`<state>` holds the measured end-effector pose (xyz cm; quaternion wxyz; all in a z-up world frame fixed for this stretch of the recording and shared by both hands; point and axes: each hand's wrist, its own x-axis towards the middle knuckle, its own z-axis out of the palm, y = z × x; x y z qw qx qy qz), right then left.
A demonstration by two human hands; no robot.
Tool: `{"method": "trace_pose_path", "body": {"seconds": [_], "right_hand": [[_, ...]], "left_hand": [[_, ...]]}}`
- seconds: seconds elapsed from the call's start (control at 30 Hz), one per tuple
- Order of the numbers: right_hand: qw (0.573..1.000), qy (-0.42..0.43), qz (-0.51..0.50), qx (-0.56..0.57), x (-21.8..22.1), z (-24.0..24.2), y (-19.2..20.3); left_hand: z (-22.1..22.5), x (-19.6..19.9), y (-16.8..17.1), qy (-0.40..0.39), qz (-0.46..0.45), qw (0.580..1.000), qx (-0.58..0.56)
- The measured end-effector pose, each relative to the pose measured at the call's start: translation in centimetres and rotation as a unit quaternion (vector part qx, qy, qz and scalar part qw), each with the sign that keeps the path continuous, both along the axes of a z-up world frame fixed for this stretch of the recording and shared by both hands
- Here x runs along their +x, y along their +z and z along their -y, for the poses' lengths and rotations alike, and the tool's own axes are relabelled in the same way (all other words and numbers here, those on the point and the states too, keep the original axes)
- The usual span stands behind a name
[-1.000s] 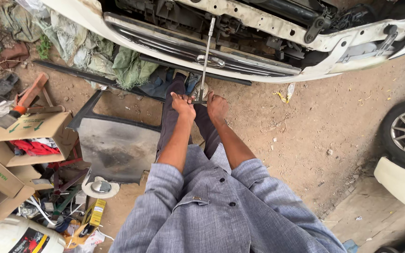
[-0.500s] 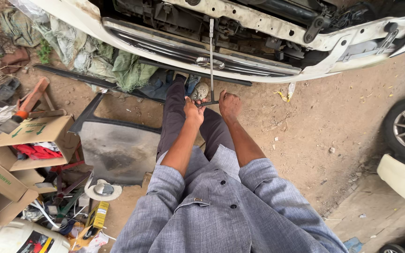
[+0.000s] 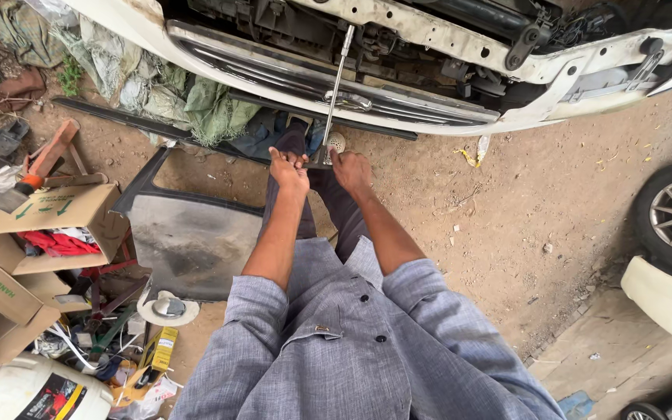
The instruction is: The person uses a socket wrench to loosen and remove bolts from the upper radiator support and grille area of a car, then manipulates clips and wiring harnesses by hand within the engine bay.
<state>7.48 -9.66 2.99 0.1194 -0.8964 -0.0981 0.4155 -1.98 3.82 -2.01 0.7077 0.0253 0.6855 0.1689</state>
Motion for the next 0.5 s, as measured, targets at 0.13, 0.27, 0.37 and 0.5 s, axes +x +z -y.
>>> {"method": "trace_pose_path", "body": {"seconds": [0.13, 0.27, 0.37, 0.5], "right_hand": [[0.978, 0.027, -0.203, 0.044, 2.8, -0.8, 3.1], [0.978, 0.094, -0.168, 0.077, 3.4, -1.3, 5.7], [0.981, 0.093, -0.156, 0.066, 3.6, -2.2, 7.0], [0.979, 0.110, -0.171, 0.011, 3.9, -2.5, 8.3]], "left_hand": [[-1.3, 1.0, -0.1, -0.053, -0.055, 0.996, 0.038], [-1.1, 1.3, 0.7, -0.302, -0.184, 0.901, 0.250], [-1.8, 0.7, 4.7, -0.549, -0.298, 0.586, 0.516], [-2.8, 0.5, 9.8, -0.696, -0.040, 0.329, 0.637]]}}
